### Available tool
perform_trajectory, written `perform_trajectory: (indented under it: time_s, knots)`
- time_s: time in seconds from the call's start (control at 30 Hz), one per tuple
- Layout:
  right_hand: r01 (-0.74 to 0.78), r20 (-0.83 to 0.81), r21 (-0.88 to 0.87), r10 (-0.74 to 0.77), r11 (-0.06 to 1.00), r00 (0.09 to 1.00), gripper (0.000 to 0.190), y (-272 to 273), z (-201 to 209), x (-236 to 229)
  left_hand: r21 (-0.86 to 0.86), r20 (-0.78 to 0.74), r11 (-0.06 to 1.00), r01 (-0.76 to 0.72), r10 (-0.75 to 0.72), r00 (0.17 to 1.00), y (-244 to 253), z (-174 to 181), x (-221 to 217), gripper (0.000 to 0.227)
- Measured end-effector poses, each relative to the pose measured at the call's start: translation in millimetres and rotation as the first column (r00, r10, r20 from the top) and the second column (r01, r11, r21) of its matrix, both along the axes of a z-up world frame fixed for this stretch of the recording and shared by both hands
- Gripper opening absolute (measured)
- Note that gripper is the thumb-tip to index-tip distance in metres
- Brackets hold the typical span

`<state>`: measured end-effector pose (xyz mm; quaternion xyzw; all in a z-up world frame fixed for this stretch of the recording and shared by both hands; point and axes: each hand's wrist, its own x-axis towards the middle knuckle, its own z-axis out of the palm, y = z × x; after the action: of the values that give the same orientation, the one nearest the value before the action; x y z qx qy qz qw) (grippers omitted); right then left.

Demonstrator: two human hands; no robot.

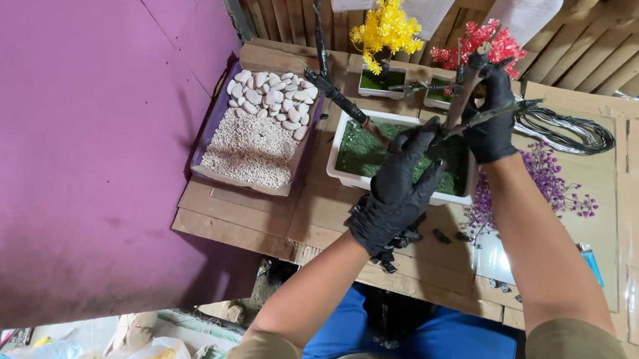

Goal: The person wraps black tape around the branches of a small artificial bonsai tree placed in a white rectangular pot. They use their gloved hands to secure the tape and adjust the branches, occasionally using a lighter to heat the tape for better adhesion.

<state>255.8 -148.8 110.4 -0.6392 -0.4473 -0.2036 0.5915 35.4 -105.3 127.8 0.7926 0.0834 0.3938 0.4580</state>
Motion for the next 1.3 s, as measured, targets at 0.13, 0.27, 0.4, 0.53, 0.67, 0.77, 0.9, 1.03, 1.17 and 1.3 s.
perform_trajectory:
  time_s: [0.13,0.27,0.4,0.53,0.67,0.77,0.9,1.03,1.17,1.3]
  knots:
    - [0.084,-0.073,-0.018,-0.085,0.996,0.994,0.026,-53,-5,-30,-0.008,0.089,0.998,-0.061,0.062,0.994,-3,-3,8,0.049]
    - [0.142,-0.286,-0.024,-0.143,0.990,0.947,0.028,-102,-11,-86,-0.096,0.086,0.995,0.005,0.003,0.996,19,-20,43,0.041]
    - [0.231,-0.528,0.080,-0.156,0.970,0.835,0.034,-142,-40,-139,-0.707,0.431,0.502,0.498,-0.252,0.866,15,11,42,0.026]
    - [0.347,-0.479,0.004,-0.303,0.938,0.824,0.032,-176,-87,-170,-0.508,0.150,0.822,0.257,-0.210,0.966,24,9,52,0.018]
    - [0.408,-0.393,-0.039,-0.390,0.912,0.833,0.035,-202,-124,-183,-0.235,-0.146,0.971,0.034,-0.070,0.987,38,-27,89,0.024]
    - [0.448,-0.233,-0.071,-0.452,0.891,0.861,0.035,-213,-147,-182,-0.112,-0.202,0.993,-0.036,0.013,0.979,49,-54,114,0.026]
    - [0.493,-0.056,-0.088,-0.498,0.866,0.865,0.028,-220,-190,-165,-0.096,-0.144,0.995,-0.014,0.000,0.990,34,-14,79,0.026]
    - [0.526,-0.014,-0.125,-0.532,0.841,0.847,0.032,-218,-191,-164,-0.119,-0.119,0.993,0.004,-0.019,0.993,21,0,50,0.026]
    - [0.518,0.066,-0.114,-0.513,0.848,0.856,0.032,-216,-184,-169,-0.168,0.307,0.974,0.149,-0.091,0.947,-1,-1,5,0.034]
    - [0.472,0.091,-0.140,-0.463,0.870,0.882,0.025,-215,-162,-184,-0.034,0.483,0.996,-0.087,0.093,0.871,-9,-23,-44,0.037]
